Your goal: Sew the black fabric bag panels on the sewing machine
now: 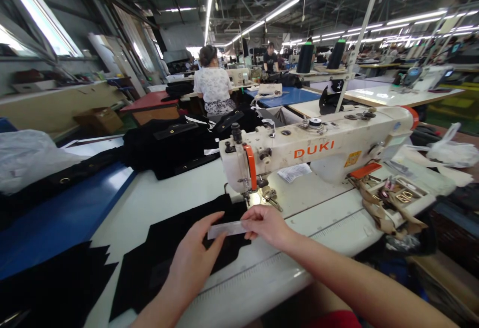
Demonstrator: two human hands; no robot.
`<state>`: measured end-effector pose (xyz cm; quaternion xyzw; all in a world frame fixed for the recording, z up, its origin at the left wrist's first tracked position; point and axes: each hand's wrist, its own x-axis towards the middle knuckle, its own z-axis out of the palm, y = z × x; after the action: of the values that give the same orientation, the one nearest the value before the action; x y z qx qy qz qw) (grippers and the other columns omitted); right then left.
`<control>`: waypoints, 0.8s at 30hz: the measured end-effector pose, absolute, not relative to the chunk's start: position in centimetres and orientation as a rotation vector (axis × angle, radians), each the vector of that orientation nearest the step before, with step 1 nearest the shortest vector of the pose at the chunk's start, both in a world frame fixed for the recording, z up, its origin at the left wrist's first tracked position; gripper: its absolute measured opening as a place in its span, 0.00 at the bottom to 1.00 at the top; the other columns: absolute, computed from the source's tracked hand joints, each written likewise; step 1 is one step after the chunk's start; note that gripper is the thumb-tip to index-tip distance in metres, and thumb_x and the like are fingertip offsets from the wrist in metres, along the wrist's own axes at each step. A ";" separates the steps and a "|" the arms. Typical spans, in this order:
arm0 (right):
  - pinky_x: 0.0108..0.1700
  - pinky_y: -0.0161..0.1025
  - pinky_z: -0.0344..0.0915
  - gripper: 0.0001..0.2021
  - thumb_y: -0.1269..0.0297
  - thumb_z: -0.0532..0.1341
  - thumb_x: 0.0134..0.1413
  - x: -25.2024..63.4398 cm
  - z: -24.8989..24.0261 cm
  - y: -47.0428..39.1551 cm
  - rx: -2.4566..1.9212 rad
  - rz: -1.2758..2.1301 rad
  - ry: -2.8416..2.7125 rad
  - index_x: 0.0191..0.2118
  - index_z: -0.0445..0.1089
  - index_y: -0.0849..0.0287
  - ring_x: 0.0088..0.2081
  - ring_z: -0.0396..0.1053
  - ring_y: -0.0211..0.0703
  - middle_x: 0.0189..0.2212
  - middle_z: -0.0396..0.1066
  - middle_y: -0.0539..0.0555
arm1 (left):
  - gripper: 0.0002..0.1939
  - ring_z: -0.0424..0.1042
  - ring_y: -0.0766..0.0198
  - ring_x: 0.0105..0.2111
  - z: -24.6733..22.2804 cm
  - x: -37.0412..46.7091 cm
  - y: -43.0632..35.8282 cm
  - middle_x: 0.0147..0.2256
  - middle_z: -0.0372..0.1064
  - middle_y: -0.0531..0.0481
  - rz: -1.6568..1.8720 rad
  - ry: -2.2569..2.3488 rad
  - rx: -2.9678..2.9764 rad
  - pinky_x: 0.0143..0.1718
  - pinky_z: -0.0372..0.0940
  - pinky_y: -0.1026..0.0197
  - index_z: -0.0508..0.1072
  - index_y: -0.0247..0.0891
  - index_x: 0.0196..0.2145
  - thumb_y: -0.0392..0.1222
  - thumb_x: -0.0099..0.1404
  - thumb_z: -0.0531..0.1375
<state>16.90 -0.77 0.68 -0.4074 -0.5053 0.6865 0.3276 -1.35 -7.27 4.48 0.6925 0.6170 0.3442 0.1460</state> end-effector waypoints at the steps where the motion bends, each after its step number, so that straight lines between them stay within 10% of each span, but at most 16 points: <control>1: 0.27 0.32 0.68 0.13 0.58 0.70 0.42 16.7 0.7 -0.7 -1.071 1.820 -1.304 0.30 0.71 0.61 0.22 0.72 0.36 0.18 0.69 0.45 | 0.16 0.73 0.51 0.48 4.4 -1.2 -7.2 0.48 0.74 0.44 0.983 1.748 2.297 0.50 0.68 0.46 0.74 0.40 0.47 0.43 0.62 0.58; 12: 0.31 0.33 0.71 0.04 0.68 0.63 0.54 16.6 1.5 0.8 -1.107 1.822 -1.435 0.36 0.74 0.61 0.25 0.72 0.35 0.21 0.72 0.48 | 0.15 0.74 0.60 0.40 4.4 0.1 -5.2 0.38 0.75 0.44 0.807 1.160 3.124 0.48 0.70 0.53 0.75 0.35 0.40 0.31 0.70 0.48; 24: 0.52 0.43 0.64 0.11 0.71 0.53 0.63 21.0 0.7 -4.2 -0.606 0.246 -2.526 0.44 0.73 0.63 0.47 0.67 0.47 0.46 0.73 0.60 | 0.13 0.72 0.62 0.35 1.8 -0.1 -3.5 0.34 0.73 0.47 0.754 1.252 2.984 0.40 0.71 0.59 0.73 0.35 0.36 0.29 0.67 0.49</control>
<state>21.03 -4.17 0.73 -0.2242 -0.9340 0.0909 0.2628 -0.15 -3.51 1.84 0.8944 0.3752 0.2260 -0.0903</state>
